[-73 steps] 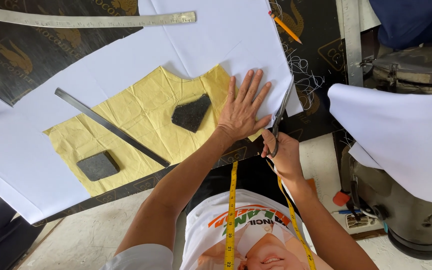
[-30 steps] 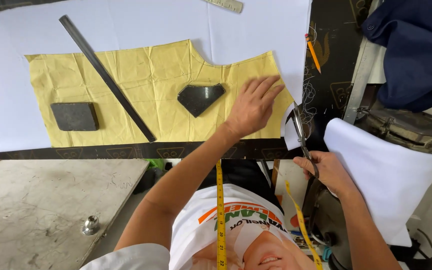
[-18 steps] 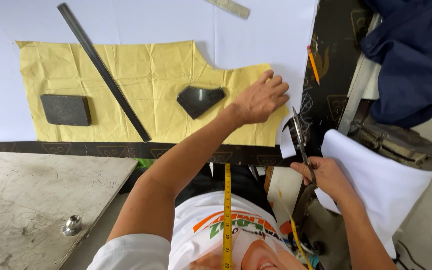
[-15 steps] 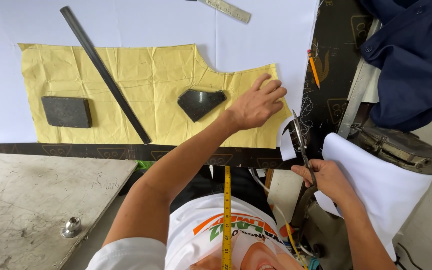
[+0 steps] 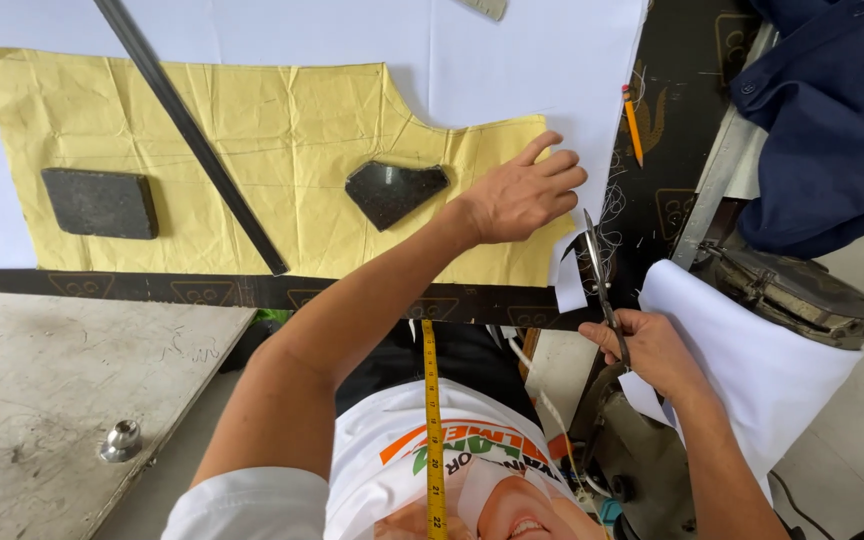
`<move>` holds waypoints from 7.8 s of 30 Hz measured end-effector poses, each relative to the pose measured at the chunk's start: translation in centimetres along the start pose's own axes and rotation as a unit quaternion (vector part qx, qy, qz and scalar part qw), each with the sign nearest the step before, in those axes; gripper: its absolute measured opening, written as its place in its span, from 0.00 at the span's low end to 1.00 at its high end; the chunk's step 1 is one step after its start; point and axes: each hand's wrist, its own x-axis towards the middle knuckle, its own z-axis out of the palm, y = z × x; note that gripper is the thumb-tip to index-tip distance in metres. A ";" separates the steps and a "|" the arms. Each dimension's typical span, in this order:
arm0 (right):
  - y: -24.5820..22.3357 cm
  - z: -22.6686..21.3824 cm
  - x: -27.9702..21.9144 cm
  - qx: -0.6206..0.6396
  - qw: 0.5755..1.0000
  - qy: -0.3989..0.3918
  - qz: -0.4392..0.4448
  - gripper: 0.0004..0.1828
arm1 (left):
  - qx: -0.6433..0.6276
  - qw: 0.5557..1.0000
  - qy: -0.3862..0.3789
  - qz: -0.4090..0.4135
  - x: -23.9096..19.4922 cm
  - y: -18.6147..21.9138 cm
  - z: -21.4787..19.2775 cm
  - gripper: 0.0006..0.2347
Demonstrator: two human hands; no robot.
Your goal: Measuring, marking, and cutting white fabric using a yellow paper pattern, ruler, pencil, and scissors.
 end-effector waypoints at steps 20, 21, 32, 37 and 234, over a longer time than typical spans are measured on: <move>0.1 0.4 3.1 -0.079 0.996 0.017 -0.035 0.23 | 0.026 0.977 0.017 -0.209 -4.4 4.4 0.0 0.20; 0.4 0.4 3.2 -0.077 0.996 0.019 -0.039 0.23 | 0.044 0.976 0.005 -0.211 -4.4 4.5 -0.2 0.20; 0.7 0.5 2.8 -0.087 0.995 0.036 -0.038 0.27 | 0.038 0.971 -0.051 -0.230 -4.2 4.8 -0.2 0.22; -1.5 0.6 3.1 -0.105 0.993 0.029 -0.039 0.26 | 0.039 0.970 -0.049 -0.233 -4.3 4.9 0.0 0.22; -13.7 -6.6 16.0 -0.153 0.959 -0.163 -0.172 0.23 | 0.157 0.908 0.037 -0.387 -5.4 6.9 1.3 0.25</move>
